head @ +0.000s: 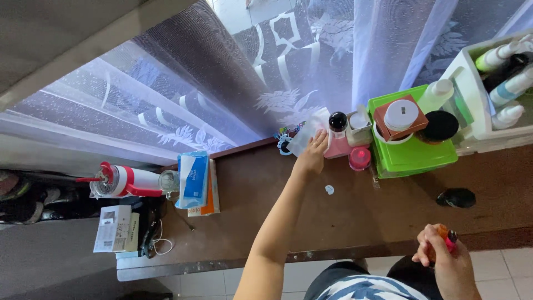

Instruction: The recorder is cleaning and organizing cosmetic products on a desk and in a storage caddy.

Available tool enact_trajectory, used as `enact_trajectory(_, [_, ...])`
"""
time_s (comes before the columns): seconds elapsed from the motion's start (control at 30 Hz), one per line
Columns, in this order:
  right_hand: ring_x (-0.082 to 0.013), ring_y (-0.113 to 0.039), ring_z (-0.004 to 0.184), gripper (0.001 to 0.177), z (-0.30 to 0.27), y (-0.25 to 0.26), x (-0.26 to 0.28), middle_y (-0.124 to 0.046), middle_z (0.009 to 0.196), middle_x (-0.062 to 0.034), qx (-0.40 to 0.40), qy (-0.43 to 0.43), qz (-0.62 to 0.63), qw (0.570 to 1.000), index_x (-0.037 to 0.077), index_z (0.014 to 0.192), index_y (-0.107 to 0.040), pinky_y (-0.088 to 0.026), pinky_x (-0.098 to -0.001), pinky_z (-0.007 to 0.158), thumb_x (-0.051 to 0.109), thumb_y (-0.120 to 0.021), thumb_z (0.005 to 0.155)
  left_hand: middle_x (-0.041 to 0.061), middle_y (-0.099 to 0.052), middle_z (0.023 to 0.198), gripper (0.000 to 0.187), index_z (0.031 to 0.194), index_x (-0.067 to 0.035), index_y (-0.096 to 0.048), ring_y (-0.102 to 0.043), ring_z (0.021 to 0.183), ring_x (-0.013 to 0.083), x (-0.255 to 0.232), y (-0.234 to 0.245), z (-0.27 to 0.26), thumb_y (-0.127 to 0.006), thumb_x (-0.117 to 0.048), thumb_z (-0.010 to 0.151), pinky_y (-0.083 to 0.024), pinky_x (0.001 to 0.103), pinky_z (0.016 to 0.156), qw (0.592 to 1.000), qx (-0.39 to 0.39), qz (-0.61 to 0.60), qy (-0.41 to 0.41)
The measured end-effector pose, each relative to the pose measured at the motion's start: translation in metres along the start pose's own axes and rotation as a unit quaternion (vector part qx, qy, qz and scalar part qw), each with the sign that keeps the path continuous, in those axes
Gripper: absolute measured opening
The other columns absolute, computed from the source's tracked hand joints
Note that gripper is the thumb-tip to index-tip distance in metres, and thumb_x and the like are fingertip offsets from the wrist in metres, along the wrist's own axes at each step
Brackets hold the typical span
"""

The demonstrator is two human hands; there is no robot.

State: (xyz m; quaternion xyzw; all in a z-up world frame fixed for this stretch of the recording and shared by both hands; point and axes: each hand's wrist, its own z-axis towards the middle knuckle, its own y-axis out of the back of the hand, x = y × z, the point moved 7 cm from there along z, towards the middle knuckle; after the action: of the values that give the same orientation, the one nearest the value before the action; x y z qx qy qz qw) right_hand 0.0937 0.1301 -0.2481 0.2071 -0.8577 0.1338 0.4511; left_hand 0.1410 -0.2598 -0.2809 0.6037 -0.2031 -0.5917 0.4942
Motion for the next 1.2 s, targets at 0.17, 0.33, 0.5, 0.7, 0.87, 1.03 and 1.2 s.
enact_trajectory(0.17, [-0.0154,-0.045,0.054,0.033,0.001,0.005,-0.006,-0.048,0.077,-0.0072,-0.011,-0.024,-0.006,1.000,0.004,0.086,-0.052,-0.052,-0.0383,0.062,0.030,-0.054,0.107,0.018,-0.049,0.155,0.062,0.144,0.001,-0.051,-0.040,0.151,0.0317,-0.004,-0.020,-0.043,-0.053,0.001,0.082,-0.032,0.049,0.123,0.993,0.022,0.095,-0.061])
enact_trajectory(0.33, [-0.0167,-0.045,0.054,0.025,-0.002,0.013,-0.007,-0.049,0.078,-0.0084,-0.067,-0.060,-0.013,0.996,0.008,0.094,-0.053,-0.052,-0.0410,0.063,0.030,-0.054,0.106,0.017,-0.069,0.127,0.041,0.124,-0.005,-0.068,-0.062,0.122,0.0299,-0.005,0.015,-0.117,-0.061,-0.003,0.084,-0.049,0.044,0.101,0.989,0.127,0.077,0.016])
enact_trajectory(0.5, [-0.0167,-0.042,0.055,0.034,0.008,0.017,-0.019,-0.046,0.078,-0.0072,-0.030,-0.028,0.000,0.999,0.005,0.092,-0.050,-0.051,-0.0409,0.064,0.033,-0.050,0.110,0.018,-0.077,0.110,0.035,0.112,-0.007,-0.071,-0.076,0.093,0.0278,-0.011,0.116,-0.123,-0.076,-0.003,0.078,-0.062,0.036,0.078,0.959,-0.093,-0.163,0.213])
enact_trajectory(0.7, [-0.0145,-0.046,0.056,0.034,-0.014,-0.001,0.015,-0.048,0.076,-0.0054,0.005,-0.004,-0.006,1.000,0.006,0.089,-0.050,-0.052,-0.0378,0.064,0.033,-0.047,0.110,0.022,-0.057,0.146,0.055,0.150,-0.007,-0.049,-0.052,0.142,0.0397,0.035,-0.006,-0.135,-0.049,0.006,0.097,-0.037,0.052,0.123,0.971,-0.194,0.009,0.139])
enact_trajectory(0.87, [-0.0147,-0.045,0.055,0.036,-0.009,0.007,-0.006,-0.048,0.076,-0.0056,-0.010,-0.027,0.000,1.000,0.005,0.086,-0.050,-0.052,-0.0384,0.065,0.034,-0.050,0.109,0.022,-0.029,0.165,0.066,0.156,-0.012,-0.040,-0.025,0.153,0.0399,-0.023,-0.058,-0.102,-0.055,-0.012,0.092,-0.012,0.059,0.121,0.995,-0.041,0.033,0.088])
enact_trajectory(1.03, [-0.0143,-0.046,0.054,0.040,-0.006,0.011,0.002,-0.050,0.076,-0.0052,0.002,-0.024,0.014,1.000,0.005,0.082,-0.051,-0.052,-0.0377,0.064,0.035,-0.052,0.108,0.017,-0.026,0.165,0.062,0.157,-0.014,-0.038,-0.023,0.153,0.0398,-0.036,-0.083,-0.117,-0.057,-0.024,0.098,-0.015,0.059,0.119,0.987,0.008,0.104,0.124])
enact_trajectory(1.2, [-0.0148,-0.046,0.054,0.036,0.001,0.019,0.011,-0.050,0.077,-0.0052,0.030,-0.005,0.001,1.000,0.005,0.083,-0.050,-0.053,-0.0379,0.065,0.033,-0.053,0.107,0.015,-0.058,0.143,0.039,0.138,-0.008,-0.057,-0.055,0.128,0.0372,-0.079,-0.084,-0.273,-0.060,-0.011,0.100,-0.050,0.048,0.103,0.983,0.165,-0.084,0.018])
